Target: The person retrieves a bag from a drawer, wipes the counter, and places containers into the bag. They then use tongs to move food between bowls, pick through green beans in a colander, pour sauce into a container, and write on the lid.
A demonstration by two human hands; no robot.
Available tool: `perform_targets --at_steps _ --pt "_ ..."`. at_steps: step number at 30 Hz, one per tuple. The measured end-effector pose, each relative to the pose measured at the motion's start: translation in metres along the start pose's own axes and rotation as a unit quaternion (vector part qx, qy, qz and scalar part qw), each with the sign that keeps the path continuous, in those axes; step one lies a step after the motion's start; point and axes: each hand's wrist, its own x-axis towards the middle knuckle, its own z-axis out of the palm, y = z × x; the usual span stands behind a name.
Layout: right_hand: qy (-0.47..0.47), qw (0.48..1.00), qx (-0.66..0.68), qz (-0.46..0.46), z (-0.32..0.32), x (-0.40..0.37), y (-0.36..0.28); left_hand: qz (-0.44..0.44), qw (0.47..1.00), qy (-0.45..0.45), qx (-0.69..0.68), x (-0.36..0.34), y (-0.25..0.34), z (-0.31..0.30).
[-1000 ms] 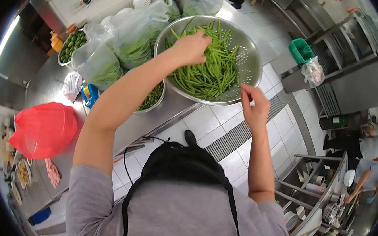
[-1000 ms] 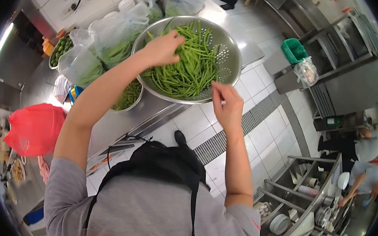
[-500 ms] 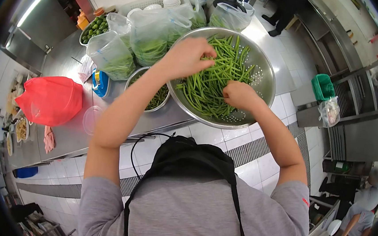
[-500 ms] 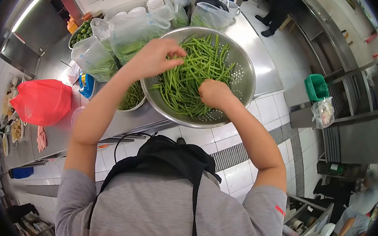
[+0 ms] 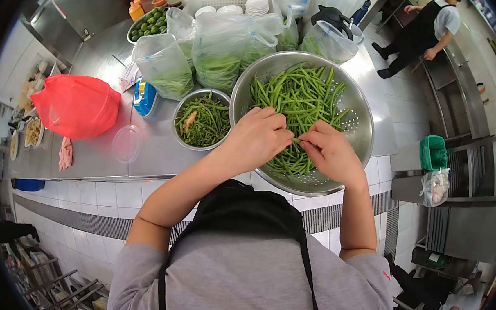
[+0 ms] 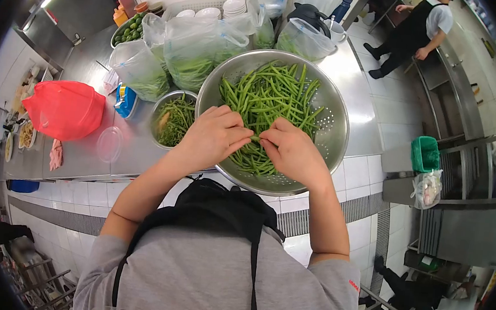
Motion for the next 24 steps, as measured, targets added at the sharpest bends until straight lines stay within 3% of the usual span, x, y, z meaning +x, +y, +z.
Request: perform_targets --at_steps 3,5,6,8,9,10,13,16,24 --pt "0.043 0.997 -0.057 -0.010 -0.001 -0.001 -0.008 0.004 1.000 0.004 0.025 -0.001 -0.006 -0.003" --pt "0.156 0.987 -0.033 0.033 -0.005 -0.006 -0.008 -0.021 0.997 0.058 0.036 -0.005 -0.011 -0.008" --pt "0.158 0.986 -0.032 0.035 -0.008 -0.010 -0.006 -0.019 0.998 0.056 0.036 -0.007 -0.013 -0.010" --pt "0.213 0.968 0.004 0.133 -0.015 -0.021 0.001 -0.028 0.995 0.085 0.052 -0.012 -0.016 -0.014" --pt "0.222 0.969 -0.009 0.111 -0.015 -0.024 0.002 -0.022 0.994 0.084 0.065 -0.013 -0.016 -0.014" --pt "0.223 0.968 -0.009 0.114 -0.012 -0.025 0.000 -0.020 0.994 0.082 0.063 -0.014 -0.015 -0.013" --pt "0.242 0.966 -0.082 -0.030 0.009 -0.019 -0.013 0.005 0.994 0.088 0.067 -0.015 -0.011 -0.008" --pt "0.212 0.960 -0.170 -0.061 0.021 -0.016 -0.014 0.017 0.992 0.104 0.075 -0.015 -0.005 -0.009" --pt "0.204 0.978 -0.039 0.001 0.031 -0.014 -0.018 -0.069 0.988 0.136 -0.025 -0.029 -0.008 -0.014"
